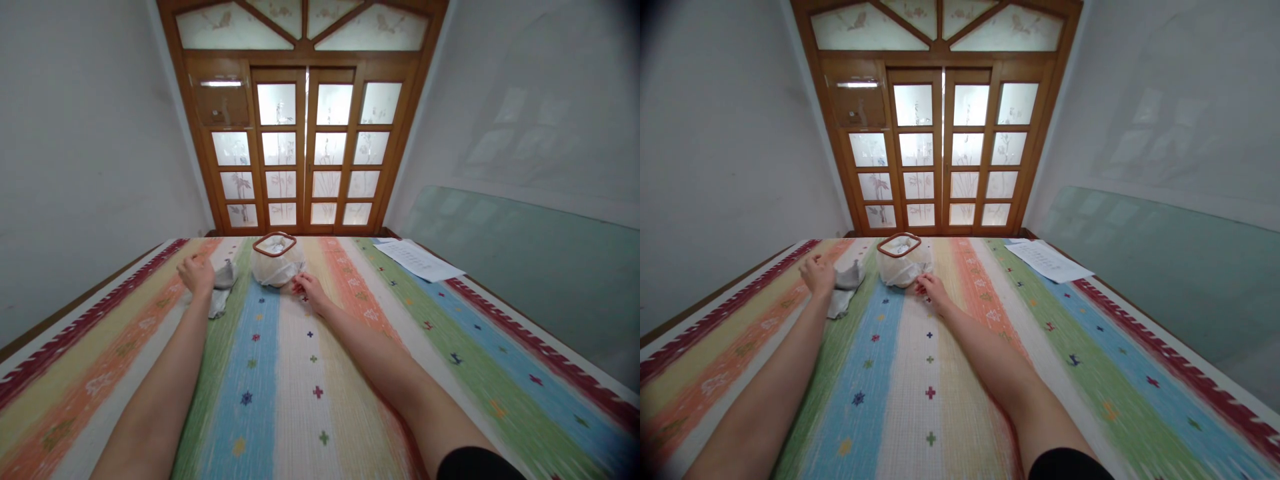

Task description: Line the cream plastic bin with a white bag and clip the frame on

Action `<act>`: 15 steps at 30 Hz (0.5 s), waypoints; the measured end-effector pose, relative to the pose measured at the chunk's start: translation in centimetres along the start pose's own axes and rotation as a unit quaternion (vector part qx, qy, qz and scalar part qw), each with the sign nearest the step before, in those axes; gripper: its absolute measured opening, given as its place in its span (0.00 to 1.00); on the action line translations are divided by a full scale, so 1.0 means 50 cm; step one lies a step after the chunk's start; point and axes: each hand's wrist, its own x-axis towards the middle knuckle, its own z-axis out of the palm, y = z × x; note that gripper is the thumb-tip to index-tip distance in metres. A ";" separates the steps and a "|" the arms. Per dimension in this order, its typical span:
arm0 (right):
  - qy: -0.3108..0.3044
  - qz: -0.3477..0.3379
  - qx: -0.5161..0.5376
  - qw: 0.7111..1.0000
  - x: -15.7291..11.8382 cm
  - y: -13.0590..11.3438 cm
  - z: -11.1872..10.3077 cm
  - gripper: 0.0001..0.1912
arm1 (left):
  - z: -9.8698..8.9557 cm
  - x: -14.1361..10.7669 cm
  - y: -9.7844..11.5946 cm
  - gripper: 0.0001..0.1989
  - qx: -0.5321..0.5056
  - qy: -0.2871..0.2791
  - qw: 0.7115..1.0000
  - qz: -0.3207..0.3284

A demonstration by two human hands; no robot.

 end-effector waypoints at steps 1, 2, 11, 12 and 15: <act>0.036 -0.013 -0.029 0.999 0.002 -0.001 -0.001 0.15 | 0.004 -0.012 0.007 0.16 0.000 -0.022 1.000 0.014; 0.075 -0.027 -0.064 0.995 0.004 -0.002 -0.004 0.14 | 0.009 -0.026 0.018 0.16 -0.009 -0.038 0.999 0.038; 0.174 -0.129 -0.201 0.955 0.026 -0.011 -0.054 0.31 | 0.056 -0.197 0.142 0.23 -0.141 -0.210 0.939 0.234; 0.137 -0.124 -0.181 0.966 0.028 -0.008 -0.054 0.33 | 0.060 -0.220 0.148 0.25 -0.154 -0.219 0.934 0.236; 0.051 -0.087 -0.155 0.983 0.029 0.003 -0.039 0.34 | 0.075 -0.273 0.146 0.32 -0.173 -0.240 0.932 0.209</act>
